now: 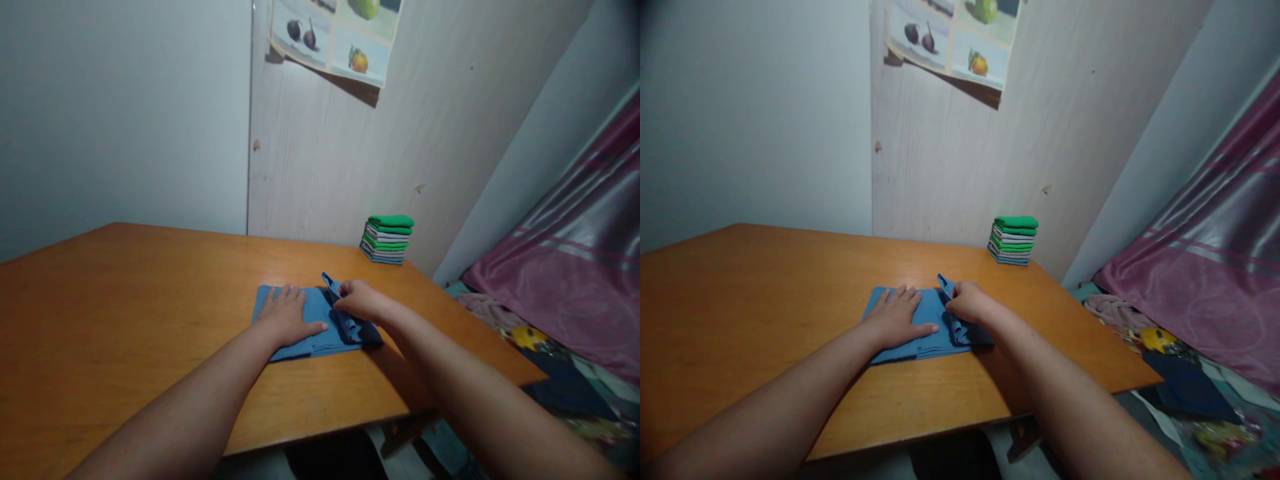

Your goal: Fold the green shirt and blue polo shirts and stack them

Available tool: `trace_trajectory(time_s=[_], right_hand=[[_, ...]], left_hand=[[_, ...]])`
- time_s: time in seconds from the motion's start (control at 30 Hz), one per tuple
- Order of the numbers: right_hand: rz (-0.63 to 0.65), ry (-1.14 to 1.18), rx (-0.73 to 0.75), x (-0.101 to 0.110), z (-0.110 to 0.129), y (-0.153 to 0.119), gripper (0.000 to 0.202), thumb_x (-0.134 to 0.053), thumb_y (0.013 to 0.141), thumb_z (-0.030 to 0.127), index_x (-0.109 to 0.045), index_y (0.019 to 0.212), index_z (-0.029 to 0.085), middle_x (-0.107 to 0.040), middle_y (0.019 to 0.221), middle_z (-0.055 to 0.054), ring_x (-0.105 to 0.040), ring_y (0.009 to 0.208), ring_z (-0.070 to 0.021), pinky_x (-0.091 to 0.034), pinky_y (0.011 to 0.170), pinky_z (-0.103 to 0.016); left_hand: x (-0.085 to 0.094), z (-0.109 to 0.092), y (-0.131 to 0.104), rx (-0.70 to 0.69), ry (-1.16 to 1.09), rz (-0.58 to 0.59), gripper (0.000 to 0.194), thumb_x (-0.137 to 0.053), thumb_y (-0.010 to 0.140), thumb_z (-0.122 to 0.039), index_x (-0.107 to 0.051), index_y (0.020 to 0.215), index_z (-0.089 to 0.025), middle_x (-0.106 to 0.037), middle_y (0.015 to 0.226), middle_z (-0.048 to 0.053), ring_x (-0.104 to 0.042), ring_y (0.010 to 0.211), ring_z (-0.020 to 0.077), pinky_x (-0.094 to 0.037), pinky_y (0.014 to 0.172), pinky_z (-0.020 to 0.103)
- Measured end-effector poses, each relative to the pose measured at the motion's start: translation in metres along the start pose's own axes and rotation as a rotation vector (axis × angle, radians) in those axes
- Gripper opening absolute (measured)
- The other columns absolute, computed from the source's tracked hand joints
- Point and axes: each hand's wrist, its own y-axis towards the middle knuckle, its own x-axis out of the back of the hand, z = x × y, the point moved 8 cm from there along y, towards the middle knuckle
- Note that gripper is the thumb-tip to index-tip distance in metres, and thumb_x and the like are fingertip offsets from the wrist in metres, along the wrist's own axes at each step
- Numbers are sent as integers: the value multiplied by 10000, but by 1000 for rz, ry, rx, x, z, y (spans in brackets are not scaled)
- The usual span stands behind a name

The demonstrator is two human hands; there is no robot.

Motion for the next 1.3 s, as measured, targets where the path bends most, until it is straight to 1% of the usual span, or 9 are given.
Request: trace_trajectory(time_s=[0.23,0.37,0.47,0.53,0.6,0.7,0.83,1.0,1.3], right_hand=[[31,-41,17,-19,2,4,137,-738,709,162,-611,660,177,-512,490,54,-459,430,-85,-287,425,-199],[118,201,-20,-29,-2,2,255,-655,874,402,-606,754,183,-577,504,24,-534,417,-111,-370,428,-198],[-28,203,2,-10,-6,7,328,-515,963,428,-634,797,171,-669,620,-29,-612,508,-132,-430,495,-213],[-203,53,79,7,-5,9,326,-492,973,380,-678,815,164,-722,741,-66,-669,664,-162,-470,606,-232],[-301,-91,184,11,1,10,319,-472,978,344,-729,910,167,-759,926,-95,-692,883,-199,-490,767,-259],[-255,-197,333,-10,11,9,390,-401,1003,322,-698,1210,179,-686,1277,-108,-605,1201,-224,-426,1012,-302],[-103,-319,375,-45,16,6,531,-341,1023,366,-451,1499,160,-386,1579,-127,-315,1469,-282,-227,1190,-470],[20,-322,338,-62,14,4,606,-265,1037,458,-279,1584,198,-232,1645,-102,-145,1523,-302,-137,1207,-531],[22,-318,337,-65,15,-2,648,-285,1017,530,-246,1594,236,-198,1657,-91,-112,1527,-314,-95,1207,-550]], left_hand=[[2,-3,-1,-12,0,4,1121,-355,722,-917,-415,1508,-119,-303,1606,209,-168,1507,402,-105,1180,599],[0,-2,0,-14,7,1,993,-432,770,-822,-421,1505,-154,-301,1613,185,-165,1510,393,-94,1185,590],[-1,-2,0,-6,10,11,941,-471,782,-764,-413,1509,-171,-299,1618,169,-150,1516,382,-79,1191,581],[0,-2,0,-3,10,15,952,-472,781,-764,-408,1512,-157,-299,1616,177,-144,1518,382,-74,1193,580],[0,-3,-1,-2,13,17,967,-470,779,-769,-406,1515,-145,-298,1615,184,-146,1517,382,-79,1194,581],[1,-3,-1,1,31,19,959,-464,783,-767,-407,1517,-152,-299,1616,176,-161,1515,376,-92,1197,578],[2,-4,-2,-1,49,25,901,-430,828,-717,-398,1521,-143,-310,1613,165,-178,1514,362,-105,1202,572],[1,-2,-2,8,43,37,725,-281,947,-584,-400,1524,-162,-324,1613,139,-196,1514,345,-123,1201,571],[1,-1,-2,15,52,25,668,-259,980,-541,-413,1519,-177,-338,1606,128,-214,1510,335,-140,1200,574]])
